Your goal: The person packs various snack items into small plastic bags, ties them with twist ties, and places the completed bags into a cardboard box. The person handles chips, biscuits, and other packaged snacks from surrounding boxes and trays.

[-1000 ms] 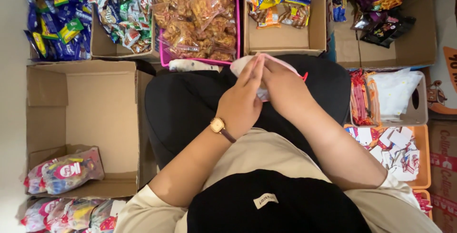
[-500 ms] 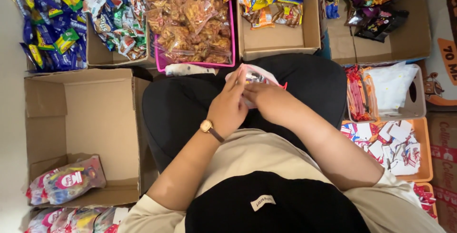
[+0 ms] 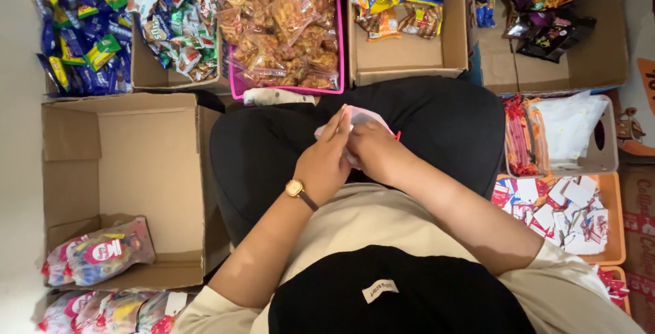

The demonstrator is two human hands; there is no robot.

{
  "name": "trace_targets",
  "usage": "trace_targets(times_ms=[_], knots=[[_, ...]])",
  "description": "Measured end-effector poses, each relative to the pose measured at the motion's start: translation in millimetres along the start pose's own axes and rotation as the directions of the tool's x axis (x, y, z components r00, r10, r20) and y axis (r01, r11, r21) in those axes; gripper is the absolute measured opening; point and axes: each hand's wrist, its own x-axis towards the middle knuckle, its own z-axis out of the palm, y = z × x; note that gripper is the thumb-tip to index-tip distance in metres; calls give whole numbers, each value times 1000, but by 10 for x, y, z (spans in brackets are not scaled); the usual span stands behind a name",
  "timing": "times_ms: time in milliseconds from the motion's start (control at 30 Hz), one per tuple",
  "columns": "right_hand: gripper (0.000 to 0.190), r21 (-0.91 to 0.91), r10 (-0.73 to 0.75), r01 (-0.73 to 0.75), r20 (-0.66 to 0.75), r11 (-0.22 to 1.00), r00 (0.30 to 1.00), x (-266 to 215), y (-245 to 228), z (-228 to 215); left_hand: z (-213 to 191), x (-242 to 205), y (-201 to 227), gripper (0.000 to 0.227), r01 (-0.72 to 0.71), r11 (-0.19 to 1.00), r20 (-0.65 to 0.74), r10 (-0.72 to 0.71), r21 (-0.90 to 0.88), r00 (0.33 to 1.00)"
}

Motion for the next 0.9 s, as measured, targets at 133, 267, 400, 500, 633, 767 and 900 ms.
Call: trace_targets(times_ms=[133, 267, 400, 500, 633, 767, 900], knots=[[27, -167, 90, -79, 55, 983, 994, -12, -249, -126, 102, -62, -80, 81, -15, 1000, 9, 15, -15, 1000], [22, -289, -56, 123, 233, 949, 971, -96, 40, 346, 141, -138, -99, 81, 12, 999, 52, -10, -44, 999], [28, -157, 36, -5, 194, 988, 980, -47, -338, -323, -62, -127, -92, 83, 47, 998, 39, -45, -51, 998], [28, -66, -206, 195, -302, 979, 931, -48, -290, -509, -198, -134, -94, 84, 80, 995, 14, -79, -62, 997], [25, -85, 16, -61, -448, 995, 894, -25, -341, -716, -331, -134, -114, 61, -80, 996, -440, 87, 34, 894], [46, 301, 188, -93, -302, 949, 935, 202, -272, -457, -393, -107, -320, 40, -43, 965, -674, 211, 257, 708], [38, 248, 117, -40, -301, 968, 946, 440, -338, -289, -431, -212, -540, 37, 65, 925, -608, 193, 375, 770]])
